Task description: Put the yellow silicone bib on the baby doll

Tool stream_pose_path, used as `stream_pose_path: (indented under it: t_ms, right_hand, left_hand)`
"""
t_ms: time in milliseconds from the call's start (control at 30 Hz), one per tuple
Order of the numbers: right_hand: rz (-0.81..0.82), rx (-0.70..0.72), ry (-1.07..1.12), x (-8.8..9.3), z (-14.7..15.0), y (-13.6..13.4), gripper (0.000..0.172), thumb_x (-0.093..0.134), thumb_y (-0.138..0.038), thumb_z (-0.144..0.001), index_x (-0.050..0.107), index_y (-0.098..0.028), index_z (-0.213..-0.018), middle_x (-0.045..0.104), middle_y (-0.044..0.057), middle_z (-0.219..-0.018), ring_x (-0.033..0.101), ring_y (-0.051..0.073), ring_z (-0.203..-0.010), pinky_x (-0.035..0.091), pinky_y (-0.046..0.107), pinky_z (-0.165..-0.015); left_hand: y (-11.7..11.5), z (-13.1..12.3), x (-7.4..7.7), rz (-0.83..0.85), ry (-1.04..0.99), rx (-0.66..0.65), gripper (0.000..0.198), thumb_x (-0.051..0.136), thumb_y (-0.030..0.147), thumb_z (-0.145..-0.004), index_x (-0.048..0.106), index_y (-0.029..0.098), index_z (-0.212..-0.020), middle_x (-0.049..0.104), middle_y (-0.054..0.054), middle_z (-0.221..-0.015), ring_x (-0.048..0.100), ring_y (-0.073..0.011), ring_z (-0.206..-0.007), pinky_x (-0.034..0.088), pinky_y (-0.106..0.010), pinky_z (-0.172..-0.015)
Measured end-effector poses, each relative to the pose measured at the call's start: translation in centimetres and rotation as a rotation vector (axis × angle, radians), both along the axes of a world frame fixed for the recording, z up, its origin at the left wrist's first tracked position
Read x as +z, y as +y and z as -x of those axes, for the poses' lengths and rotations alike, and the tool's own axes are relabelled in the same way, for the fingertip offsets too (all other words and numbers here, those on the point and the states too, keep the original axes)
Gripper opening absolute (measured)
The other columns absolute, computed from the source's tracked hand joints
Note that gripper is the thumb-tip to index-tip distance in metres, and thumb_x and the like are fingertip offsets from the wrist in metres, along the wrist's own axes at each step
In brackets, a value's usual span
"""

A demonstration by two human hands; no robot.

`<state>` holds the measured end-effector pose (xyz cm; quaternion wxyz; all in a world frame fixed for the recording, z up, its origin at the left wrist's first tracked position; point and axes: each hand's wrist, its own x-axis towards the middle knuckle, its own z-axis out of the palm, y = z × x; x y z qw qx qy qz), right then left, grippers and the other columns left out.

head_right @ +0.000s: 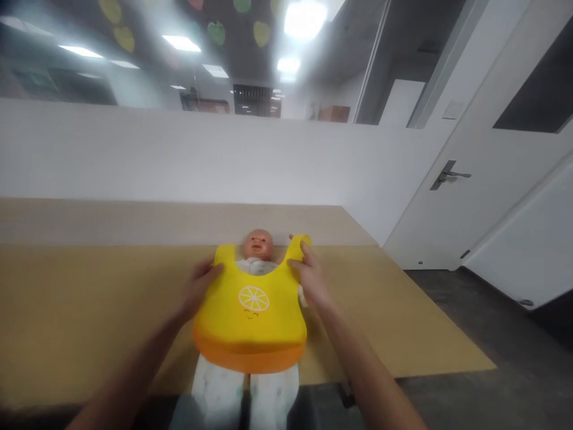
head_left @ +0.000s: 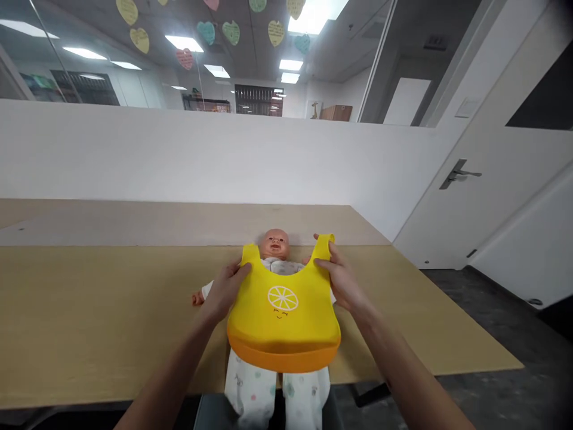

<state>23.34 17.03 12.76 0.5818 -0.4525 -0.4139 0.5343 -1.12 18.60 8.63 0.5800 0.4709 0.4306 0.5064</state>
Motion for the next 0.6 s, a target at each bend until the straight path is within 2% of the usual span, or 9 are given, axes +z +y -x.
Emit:
stream_pose_path:
  t_ms: [133, 267, 333, 433, 500, 600]
  right_hand:
    - [0.071, 0.004, -0.052, -3.3, 0.6, 6.0, 0.073, 0.058, -0.016, -0.062, 0.049, -0.025, -0.135, 0.069, 0.004, -0.090, 0.063, 0.020, -0.074, 0.048, 0.027, -0.061]
    - [0.088, -0.060, -0.039, -6.1, 0.7, 9.1, 0.068, 0.054, -0.013, -0.056, 0.054, -0.021, -0.123, 0.069, 0.003, -0.087, 0.062, 0.017, -0.073, 0.046, 0.024, -0.061]
    - [0.158, -0.041, 0.050, -6.5, 0.6, 9.8, 0.056, 0.053, -0.014, -0.057, 0.058, -0.019, -0.112, 0.068, 0.004, -0.082, 0.061, 0.017, -0.070, 0.046, 0.025, -0.060]
    - [0.320, 0.108, 0.158, -6.4, 0.5, 10.8, 0.021, 0.055, -0.024, -0.066, 0.062, -0.015, -0.085, 0.066, 0.007, -0.072, 0.060, 0.020, -0.064, 0.048, 0.029, -0.061]
    - [0.374, 0.193, 0.179, -6.5, 0.5, 11.7, 0.019, 0.057, -0.033, -0.074, 0.062, -0.015, -0.075, 0.065, 0.008, -0.069, 0.059, 0.020, -0.062, 0.049, 0.030, -0.063]
    - [0.324, 0.141, 0.144, -7.8, 0.2, 13.4, 0.015, 0.061, -0.031, -0.075, 0.061, -0.016, -0.077, 0.062, 0.003, -0.065, 0.055, 0.017, -0.061, 0.047, 0.027, -0.061]
  left_hand:
    - [4.8, 0.2, -0.6, 0.035, 0.056, 0.006, 0.034, 0.070, 0.034, -0.069, 0.064, 0.015, -0.095, 0.069, -0.002, -0.069, 0.064, -0.0168, -0.056, 0.048, -0.024, -0.053]
    - [7.3, 0.1, -2.0, 0.086, 0.141, 0.082, 0.038, 0.069, 0.028, -0.067, 0.061, 0.016, -0.103, 0.069, -0.002, -0.071, 0.063, -0.0169, -0.058, 0.045, -0.023, -0.053]
    - [8.0, 0.2, -2.9, 0.124, 0.185, 0.105, 0.048, 0.065, 0.023, -0.068, 0.056, 0.018, -0.115, 0.068, 0.000, -0.073, 0.061, -0.0157, -0.058, 0.043, -0.023, -0.054]
    - [9.1, 0.4, -4.0, 0.183, 0.313, 0.081, 0.065, 0.062, 0.013, -0.064, 0.049, 0.018, -0.128, 0.063, 0.004, -0.065, 0.056, -0.0149, -0.055, 0.040, -0.022, -0.054]
    - [10.2, 0.4, -4.3, 0.151, 0.341, 0.048, 0.064, 0.061, 0.010, -0.062, 0.053, 0.017, -0.125, 0.061, 0.004, -0.063, 0.057, -0.0168, -0.060, 0.039, -0.024, -0.057]
    - [11.9, 0.0, -4.6, 0.065, 0.266, 0.023, 0.047, 0.064, 0.010, -0.060, 0.064, 0.018, -0.106, 0.063, 0.001, -0.068, 0.060, -0.0214, -0.074, 0.040, -0.026, -0.066]
